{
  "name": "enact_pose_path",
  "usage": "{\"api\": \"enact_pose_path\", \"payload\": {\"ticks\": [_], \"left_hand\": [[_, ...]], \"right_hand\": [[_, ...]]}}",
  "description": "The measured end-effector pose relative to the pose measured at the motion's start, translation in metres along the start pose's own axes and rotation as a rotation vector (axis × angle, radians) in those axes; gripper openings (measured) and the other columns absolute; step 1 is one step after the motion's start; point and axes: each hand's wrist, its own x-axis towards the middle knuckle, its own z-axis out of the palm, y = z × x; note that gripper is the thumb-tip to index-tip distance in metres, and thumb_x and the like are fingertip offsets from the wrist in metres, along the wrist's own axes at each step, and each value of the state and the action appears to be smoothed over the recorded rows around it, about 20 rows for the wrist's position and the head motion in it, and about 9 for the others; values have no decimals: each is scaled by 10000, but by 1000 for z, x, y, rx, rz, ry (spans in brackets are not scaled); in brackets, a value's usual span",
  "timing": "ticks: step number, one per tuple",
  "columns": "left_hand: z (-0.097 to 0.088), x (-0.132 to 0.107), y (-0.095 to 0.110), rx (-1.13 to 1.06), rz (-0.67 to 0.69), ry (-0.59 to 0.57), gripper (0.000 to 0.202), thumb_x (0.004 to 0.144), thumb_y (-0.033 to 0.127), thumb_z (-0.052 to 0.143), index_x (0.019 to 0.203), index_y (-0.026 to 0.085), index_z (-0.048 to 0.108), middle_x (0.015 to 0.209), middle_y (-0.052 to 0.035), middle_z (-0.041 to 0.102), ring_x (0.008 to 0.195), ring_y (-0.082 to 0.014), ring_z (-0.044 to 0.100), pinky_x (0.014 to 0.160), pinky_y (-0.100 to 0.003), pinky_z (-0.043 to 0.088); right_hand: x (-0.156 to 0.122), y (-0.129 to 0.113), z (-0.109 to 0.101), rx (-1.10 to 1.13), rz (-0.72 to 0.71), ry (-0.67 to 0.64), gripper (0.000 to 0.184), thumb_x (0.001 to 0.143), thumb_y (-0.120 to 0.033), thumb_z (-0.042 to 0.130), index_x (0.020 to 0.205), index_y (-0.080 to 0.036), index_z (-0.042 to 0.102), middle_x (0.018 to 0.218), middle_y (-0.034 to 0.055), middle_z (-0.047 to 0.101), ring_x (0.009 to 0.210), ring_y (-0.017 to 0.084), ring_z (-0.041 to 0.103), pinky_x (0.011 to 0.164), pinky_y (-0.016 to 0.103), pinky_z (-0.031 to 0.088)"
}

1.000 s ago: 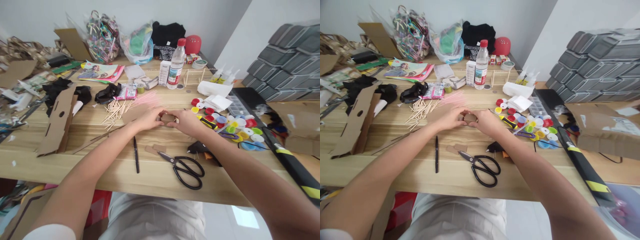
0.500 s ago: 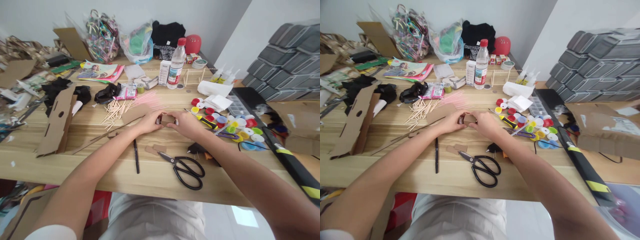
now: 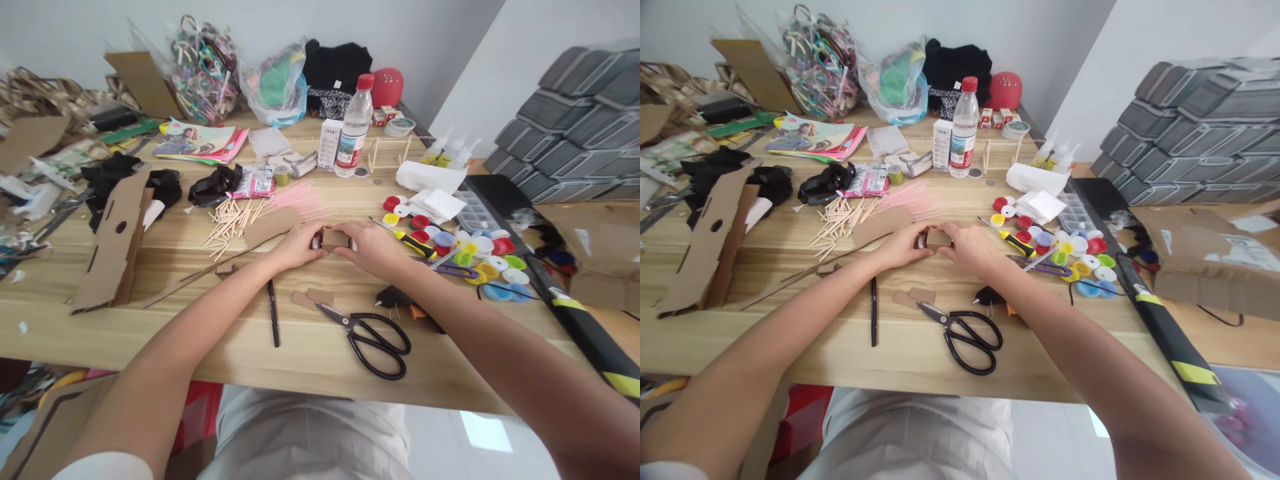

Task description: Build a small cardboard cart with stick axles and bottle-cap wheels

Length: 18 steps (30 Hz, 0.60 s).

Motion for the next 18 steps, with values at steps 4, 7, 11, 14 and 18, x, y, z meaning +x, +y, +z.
{"api": "enact_pose_path", "payload": {"ticks": [4, 7, 11, 14, 18], "left_hand": [[-2, 0, 1, 12, -22, -20, 566, 758, 175, 793, 1306, 198, 654, 929, -4, 712, 834, -191, 667, 866, -334, 542], [-3, 0, 1, 17, -4, -23, 548, 768, 198, 797, 1299, 202, 659, 912, -1, 713, 837, -197, 672, 870, -339, 542], [-2, 0, -1, 24, 40, -21, 527, 793, 225, 784, 1303, 212, 657, 904, -2, 729, 850, -208, 689, 899, -365, 546], [-1, -1, -2, 38, 37, 7, 538, 793, 229, 794, 1311, 204, 652, 993, -39, 757, 943, -237, 710, 950, -395, 543], [0, -3, 0, 47, 25, 34, 603, 777, 224, 823, 1345, 185, 627, 1135, -86, 765, 1074, -271, 710, 1018, -432, 524]], "right_hand": [[0, 4, 2, 7, -45, 33, 414, 908, -297, 690, 1316, -226, 683, 1242, 123, 778, 1085, 314, 746, 946, 434, 567], [1, 3, 2, 2, -30, 2, 418, 916, -303, 686, 1321, -203, 682, 1234, 136, 781, 1087, 319, 747, 952, 439, 566], [3, 1, -2, -20, -1, -45, 405, 935, -306, 672, 1320, -181, 690, 1235, 146, 784, 1109, 326, 745, 973, 440, 559], [3, 0, -3, -37, 11, -54, 413, 939, -315, 672, 1330, -186, 689, 1234, 142, 786, 1117, 328, 744, 959, 429, 563], [4, 0, -3, -50, -1, -56, 420, 939, -322, 674, 1346, -218, 680, 1221, 118, 795, 1093, 317, 752, 932, 411, 562]]}}
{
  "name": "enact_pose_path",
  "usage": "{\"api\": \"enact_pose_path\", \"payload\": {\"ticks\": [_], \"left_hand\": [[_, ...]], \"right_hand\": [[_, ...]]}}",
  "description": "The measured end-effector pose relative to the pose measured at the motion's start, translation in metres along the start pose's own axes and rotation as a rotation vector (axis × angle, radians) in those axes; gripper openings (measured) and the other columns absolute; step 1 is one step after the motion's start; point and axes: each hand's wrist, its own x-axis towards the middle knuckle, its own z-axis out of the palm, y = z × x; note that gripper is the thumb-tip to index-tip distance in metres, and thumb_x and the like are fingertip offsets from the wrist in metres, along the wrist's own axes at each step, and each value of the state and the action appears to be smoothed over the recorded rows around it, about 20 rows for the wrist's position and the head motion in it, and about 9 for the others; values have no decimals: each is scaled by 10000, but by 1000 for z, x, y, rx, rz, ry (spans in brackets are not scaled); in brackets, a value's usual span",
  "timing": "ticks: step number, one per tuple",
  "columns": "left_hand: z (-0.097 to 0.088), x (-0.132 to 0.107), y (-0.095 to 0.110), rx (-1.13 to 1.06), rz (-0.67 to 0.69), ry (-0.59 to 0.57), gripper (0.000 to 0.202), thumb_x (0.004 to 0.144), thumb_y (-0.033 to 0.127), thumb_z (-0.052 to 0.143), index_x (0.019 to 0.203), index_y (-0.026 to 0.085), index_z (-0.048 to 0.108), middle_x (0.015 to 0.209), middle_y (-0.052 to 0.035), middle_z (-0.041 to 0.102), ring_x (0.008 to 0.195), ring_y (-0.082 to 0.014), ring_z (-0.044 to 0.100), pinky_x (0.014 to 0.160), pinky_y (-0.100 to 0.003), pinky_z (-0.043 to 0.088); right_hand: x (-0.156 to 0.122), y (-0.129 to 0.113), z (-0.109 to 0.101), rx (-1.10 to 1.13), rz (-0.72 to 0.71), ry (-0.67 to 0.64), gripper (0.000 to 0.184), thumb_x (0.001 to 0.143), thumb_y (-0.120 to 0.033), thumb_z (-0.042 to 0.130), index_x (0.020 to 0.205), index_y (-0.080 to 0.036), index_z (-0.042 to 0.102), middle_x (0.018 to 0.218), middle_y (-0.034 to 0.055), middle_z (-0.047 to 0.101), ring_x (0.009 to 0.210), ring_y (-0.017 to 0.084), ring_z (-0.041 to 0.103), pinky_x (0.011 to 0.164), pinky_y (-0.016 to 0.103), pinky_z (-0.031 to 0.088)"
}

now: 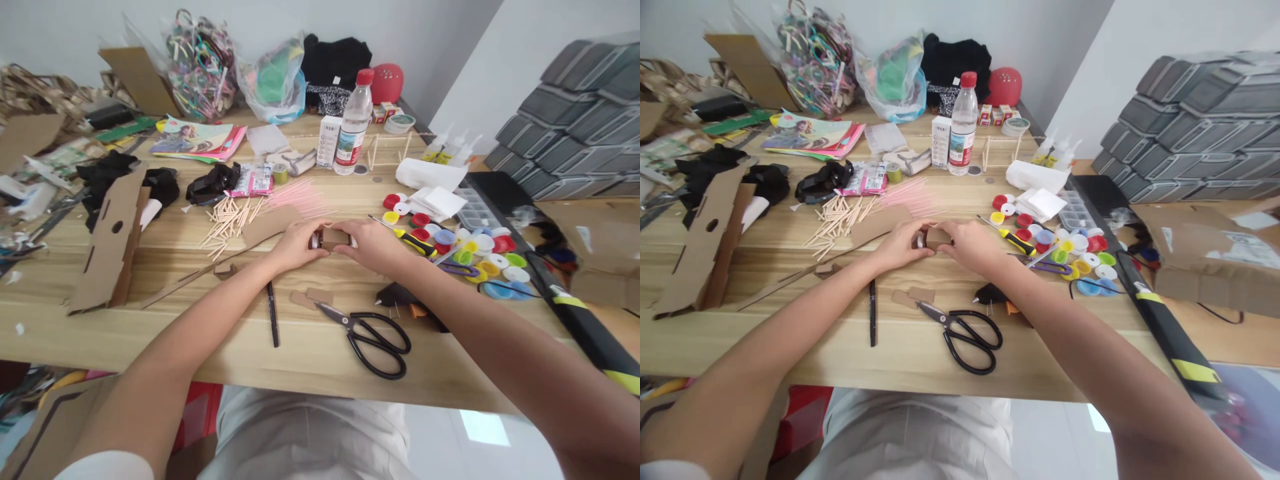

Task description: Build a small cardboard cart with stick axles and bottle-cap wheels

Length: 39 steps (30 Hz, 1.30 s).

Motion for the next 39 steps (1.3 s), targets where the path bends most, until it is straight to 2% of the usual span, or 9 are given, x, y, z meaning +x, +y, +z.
{"api": "enact_pose_path", "payload": {"ticks": [5, 9, 14, 21, 26, 32, 39], "left_hand": [[0, 0, 1, -26, -7, 33, 515, 807, 188, 798, 1302, 202, 656, 1132, -71, 776, 1075, -252, 721, 1004, -416, 538], [1, 0, 1, -49, -11, 34, 463, 808, 175, 792, 1258, 213, 688, 1098, -51, 782, 1036, -239, 728, 971, -397, 554], [1, 0, 1, -57, -32, 35, 450, 799, 186, 799, 1239, 208, 708, 1079, -45, 787, 1016, -234, 727, 963, -390, 553], [-5, 1, 3, -42, -6, 5, 438, 828, 267, 783, 1259, 223, 726, 1011, -42, 799, 941, -232, 726, 928, -380, 554], [-11, 3, 2, 15, 35, -15, 400, 875, 284, 740, 1269, 216, 737, 1071, -70, 802, 1045, -260, 714, 1015, -424, 518], [-9, 3, -1, 47, 64, -16, 411, 902, 260, 718, 1307, 189, 712, 1068, -92, 796, 1044, -259, 708, 1014, -432, 511], [-6, 2, -1, 48, 71, 21, 428, 906, 282, 721, 1326, 205, 696, 1115, -101, 786, 1072, -271, 700, 1024, -439, 501]], "right_hand": [[2, -2, -4, -29, 29, -43, 422, 944, -333, 669, 1340, -188, 686, 1213, 139, 794, 1102, 331, 746, 928, 406, 551], [3, -5, -13, -21, 37, -84, 428, 944, -362, 677, 1352, -233, 692, 1167, 107, 814, 1061, 315, 759, 890, 387, 556], [2, -8, -20, 6, 51, -96, 396, 992, -361, 594, 1360, -267, 706, 1203, 93, 806, 1102, 326, 751, 888, 393, 554], [3, -5, -17, -14, 7, -52, 384, 994, -385, 579, 1341, -309, 725, 1159, 68, 822, 1055, 324, 765, 868, 397, 566], [4, -4, -18, -43, 8, -74, 393, 997, -393, 575, 1352, -307, 720, 1141, 75, 825, 1034, 328, 768, 859, 401, 568], [8, -5, -16, -54, -14, -101, 386, 1011, -323, 557, 1364, -267, 702, 1178, 90, 814, 1063, 314, 763, 890, 389, 566], [7, -1, -12, -3, -49, -69, 396, 989, -265, 578, 1370, -237, 684, 1247, 91, 791, 1135, 301, 741, 970, 392, 550]]}}
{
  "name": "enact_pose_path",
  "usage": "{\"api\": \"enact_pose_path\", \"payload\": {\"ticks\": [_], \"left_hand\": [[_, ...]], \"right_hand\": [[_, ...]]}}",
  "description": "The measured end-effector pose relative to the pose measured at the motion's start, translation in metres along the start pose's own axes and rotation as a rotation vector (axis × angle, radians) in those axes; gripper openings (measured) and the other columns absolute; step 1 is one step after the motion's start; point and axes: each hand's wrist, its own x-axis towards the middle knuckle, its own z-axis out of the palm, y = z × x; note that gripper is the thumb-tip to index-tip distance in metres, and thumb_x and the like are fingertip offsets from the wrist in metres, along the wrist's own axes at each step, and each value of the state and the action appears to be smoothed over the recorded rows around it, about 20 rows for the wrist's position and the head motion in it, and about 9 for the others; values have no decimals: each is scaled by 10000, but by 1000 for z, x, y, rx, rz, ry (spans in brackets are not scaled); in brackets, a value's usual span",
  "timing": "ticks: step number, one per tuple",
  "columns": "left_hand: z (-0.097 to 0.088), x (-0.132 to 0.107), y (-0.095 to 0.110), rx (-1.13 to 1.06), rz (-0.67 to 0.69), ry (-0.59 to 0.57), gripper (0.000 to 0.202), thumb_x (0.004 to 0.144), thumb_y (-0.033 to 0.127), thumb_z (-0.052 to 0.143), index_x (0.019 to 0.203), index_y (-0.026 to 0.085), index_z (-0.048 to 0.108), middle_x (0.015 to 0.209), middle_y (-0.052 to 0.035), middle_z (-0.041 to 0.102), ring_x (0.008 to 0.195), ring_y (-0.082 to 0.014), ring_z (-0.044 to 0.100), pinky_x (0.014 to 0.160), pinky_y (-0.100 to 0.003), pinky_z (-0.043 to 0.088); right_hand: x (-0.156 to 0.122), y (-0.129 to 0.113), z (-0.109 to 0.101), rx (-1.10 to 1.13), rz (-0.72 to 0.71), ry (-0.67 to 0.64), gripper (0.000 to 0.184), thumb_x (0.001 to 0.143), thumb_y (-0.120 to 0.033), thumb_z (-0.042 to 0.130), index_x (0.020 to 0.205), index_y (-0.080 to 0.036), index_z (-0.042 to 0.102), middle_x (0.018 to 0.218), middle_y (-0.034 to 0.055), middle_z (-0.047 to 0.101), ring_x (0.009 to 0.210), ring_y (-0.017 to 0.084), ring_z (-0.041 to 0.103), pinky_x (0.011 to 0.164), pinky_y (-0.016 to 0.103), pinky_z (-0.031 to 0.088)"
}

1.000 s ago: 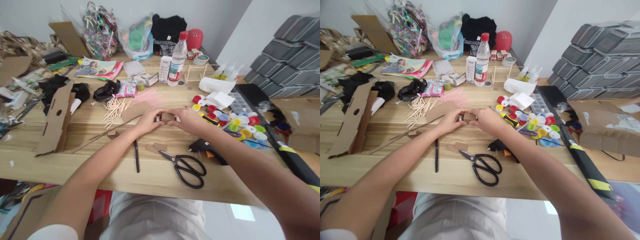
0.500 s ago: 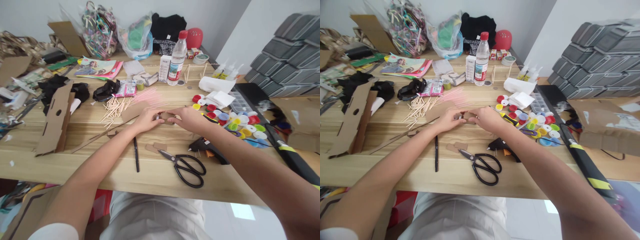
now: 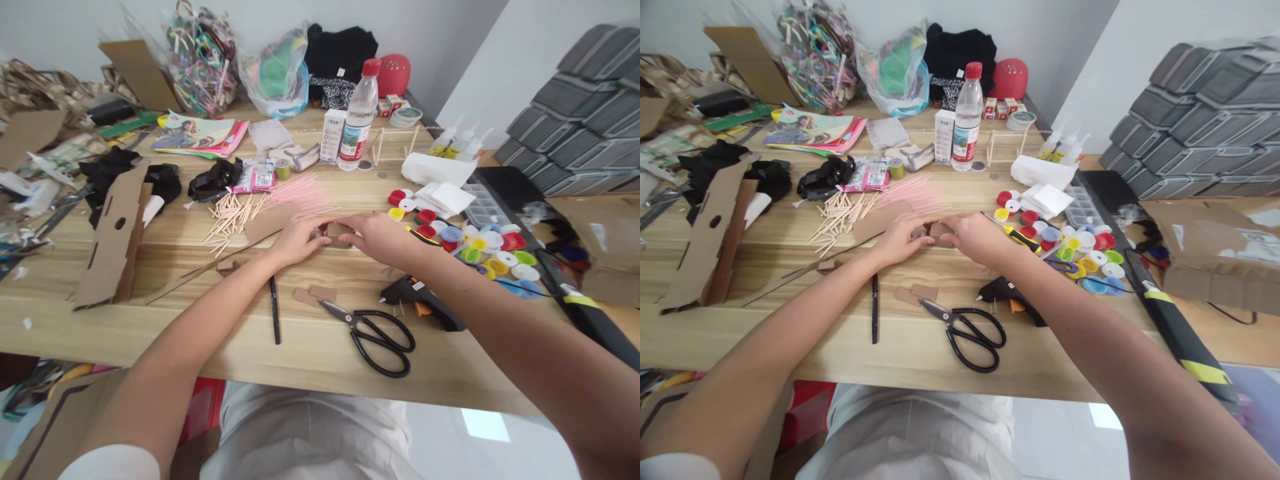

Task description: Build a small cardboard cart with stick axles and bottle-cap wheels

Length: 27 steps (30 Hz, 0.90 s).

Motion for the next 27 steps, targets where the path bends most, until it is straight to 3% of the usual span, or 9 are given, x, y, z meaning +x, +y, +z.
{"api": "enact_pose_path", "payload": {"ticks": [9, 14, 18, 27], "left_hand": [[1, 0, -1, -74, -71, -26, 422, 879, 273, 730, 1298, 227, 713, 1093, -60, 795, 1012, -240, 717, 968, -393, 540], [3, -1, 1, -124, -147, -56, 535, 825, 236, 776, 1348, 202, 672, 1140, -69, 785, 1047, -245, 721, 985, -390, 541], [6, -3, 0, -140, -151, 0, 655, 777, 258, 826, 1398, 220, 618, 1214, -78, 767, 1099, -256, 715, 1021, -411, 536], [5, 0, 6, -130, -103, 24, 467, 818, 204, 779, 1276, 202, 687, 1165, -79, 780, 1085, -257, 724, 1035, -429, 533]], "right_hand": [[2, 5, 4, -1, -6, 29, 364, 985, -302, 588, 1324, -265, 714, 1202, 67, 809, 1095, 288, 755, 919, 370, 566], [0, -2, 1, 3, 46, 1, 385, 987, -279, 586, 1351, -223, 698, 1252, 91, 789, 1147, 292, 740, 960, 374, 555], [-1, -3, 1, 2, 65, -2, 370, 991, -282, 584, 1332, -216, 710, 1239, 96, 794, 1135, 295, 745, 944, 372, 559], [-1, 0, 0, 6, 35, 1, 412, 980, -306, 604, 1378, -238, 689, 1232, 92, 797, 1124, 300, 748, 926, 367, 558]]}}
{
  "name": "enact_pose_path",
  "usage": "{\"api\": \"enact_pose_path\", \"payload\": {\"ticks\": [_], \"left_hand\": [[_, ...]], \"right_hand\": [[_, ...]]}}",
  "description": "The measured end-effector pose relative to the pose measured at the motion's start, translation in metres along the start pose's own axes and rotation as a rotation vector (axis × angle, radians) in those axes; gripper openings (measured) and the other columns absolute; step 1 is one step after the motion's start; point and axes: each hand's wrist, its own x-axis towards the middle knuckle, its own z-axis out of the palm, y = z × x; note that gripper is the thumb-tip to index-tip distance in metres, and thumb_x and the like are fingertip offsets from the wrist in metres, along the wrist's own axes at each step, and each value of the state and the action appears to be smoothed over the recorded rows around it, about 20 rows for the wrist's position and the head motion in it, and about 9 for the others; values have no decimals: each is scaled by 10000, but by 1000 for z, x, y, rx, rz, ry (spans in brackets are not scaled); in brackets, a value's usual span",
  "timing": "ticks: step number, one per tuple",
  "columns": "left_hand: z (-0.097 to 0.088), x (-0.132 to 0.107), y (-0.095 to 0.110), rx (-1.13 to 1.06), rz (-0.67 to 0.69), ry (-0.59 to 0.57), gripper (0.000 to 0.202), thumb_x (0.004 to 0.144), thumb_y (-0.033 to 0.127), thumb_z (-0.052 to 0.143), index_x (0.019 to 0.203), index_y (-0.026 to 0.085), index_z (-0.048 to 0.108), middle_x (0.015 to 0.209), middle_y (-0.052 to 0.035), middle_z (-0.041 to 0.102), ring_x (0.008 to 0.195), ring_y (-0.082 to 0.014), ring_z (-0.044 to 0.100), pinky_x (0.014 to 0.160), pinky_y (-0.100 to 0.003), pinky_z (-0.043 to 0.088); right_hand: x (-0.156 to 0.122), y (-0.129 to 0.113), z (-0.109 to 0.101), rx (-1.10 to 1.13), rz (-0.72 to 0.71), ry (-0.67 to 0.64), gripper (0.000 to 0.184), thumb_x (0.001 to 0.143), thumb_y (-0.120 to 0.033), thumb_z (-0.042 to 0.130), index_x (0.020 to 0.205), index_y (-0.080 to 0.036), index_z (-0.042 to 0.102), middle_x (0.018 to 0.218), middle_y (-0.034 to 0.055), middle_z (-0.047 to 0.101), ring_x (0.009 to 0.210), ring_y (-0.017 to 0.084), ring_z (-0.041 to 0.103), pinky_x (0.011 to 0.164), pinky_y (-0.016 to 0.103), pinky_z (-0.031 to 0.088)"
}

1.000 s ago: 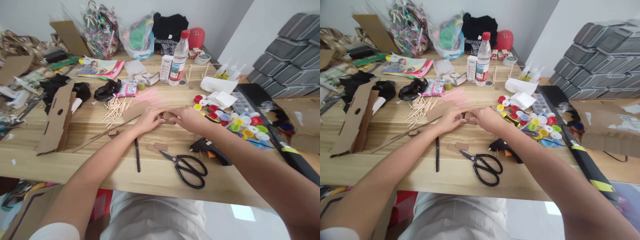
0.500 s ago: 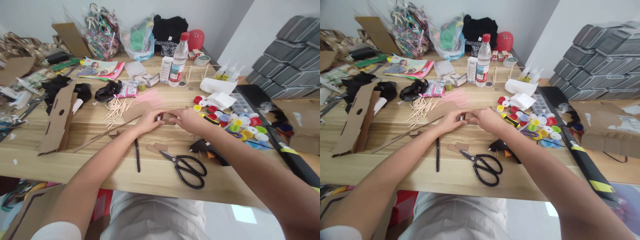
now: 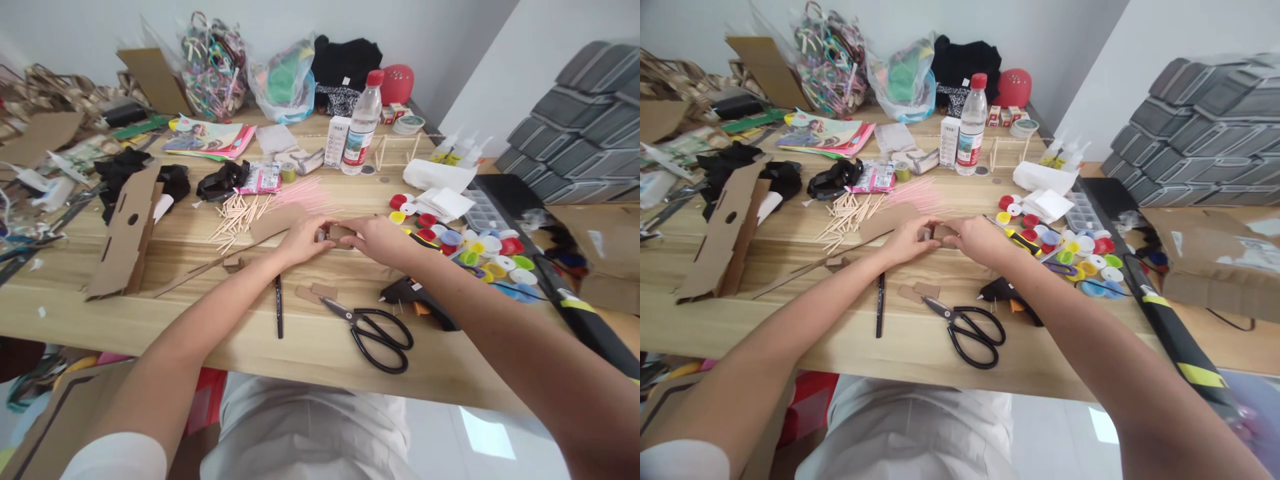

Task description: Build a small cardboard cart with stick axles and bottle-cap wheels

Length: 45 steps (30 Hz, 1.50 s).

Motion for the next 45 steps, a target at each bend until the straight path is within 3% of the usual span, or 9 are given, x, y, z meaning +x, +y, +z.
{"api": "enact_pose_path", "payload": {"ticks": [13, 17, 21, 26, 30, 35, 38, 42, 45], "left_hand": [[-1, 2, 1, 8, 17, -14, 471, 832, 169, 764, 1295, 207, 691, 1254, -89, 765, 1156, -262, 709, 1073, -441, 523], [-3, 1, 2, 11, -6, -8, 428, 831, 190, 769, 1256, 204, 721, 1275, -98, 761, 1198, -281, 694, 1100, -461, 504], [-4, 1, 4, -2, -34, -19, 383, 839, 213, 760, 1221, 236, 740, 1246, -63, 775, 1164, -265, 702, 1073, -437, 519], [-5, 2, 9, -12, -82, -12, 373, 831, 177, 764, 1200, 225, 753, 1192, -54, 792, 1113, -250, 718, 1053, -408, 525], [-4, 2, 12, -12, -117, 4, 380, 813, 157, 775, 1188, 214, 758, 1182, -56, 796, 1117, -251, 721, 1048, -402, 527], [-2, 2, 8, -44, -89, 11, 370, 802, 180, 782, 1168, 226, 764, 1159, -46, 803, 1100, -251, 724, 1019, -395, 540], [-1, 3, 7, -56, -101, 16, 386, 793, 171, 785, 1176, 220, 763, 1173, -49, 799, 1105, -252, 720, 1030, -398, 531], [-1, 3, 8, -89, -139, 20, 411, 795, 152, 779, 1201, 211, 756, 1218, -62, 787, 1131, -255, 714, 1056, -405, 516], [-1, 4, 7, -130, -118, 35, 397, 791, 167, 787, 1184, 220, 763, 1226, -59, 786, 1156, -259, 707, 1066, -409, 511]], "right_hand": [[-2, -7, -11, 32, 60, -17, 425, 966, -314, 636, 1382, -231, 665, 1188, 120, 803, 1107, 327, 746, 902, 404, 570], [-45, 1, -31, 22, 194, 146, 307, 956, -428, 634, 1178, -222, 686, 1147, 140, 788, 1060, 330, 736, 818, 394, 564], [-117, 10, -32, 16, 465, -68, 232, 909, -469, 623, 821, -257, 584, 822, 94, 751, 773, 306, 720, 604, 349, 496], [-153, 5, -10, 40, 557, -106, 95, 816, -312, 621, 801, -278, 534, 867, 100, 749, 823, 328, 723, 642, 373, 506], [-148, 3, -5, 204, 564, -27, 77, 757, -268, 575, 744, -295, 504, 713, 50, 703, 704, 300, 695, 606, 372, 495], [-169, 8, -17, 387, 717, 393, 192, 756, -416, 668, 726, -311, 510, 619, 31, 665, 636, 309, 672, 581, 416, 508], [-176, 6, -27, 703, 665, 591, 332, 754, -609, 743, 834, -307, 630, 725, 42, 726, 717, 317, 711, 671, 471, 567], [-155, -4, -32, 1135, 500, 462, 471, 586, -667, 869, 815, -309, 668, 708, 12, 688, 647, 247, 649, 622, 416, 552], [-133, -13, -26, 1221, 467, 327, 452, 585, -602, 888, 821, -281, 675, 670, -5, 659, 591, 196, 586, 603, 382, 525]]}}
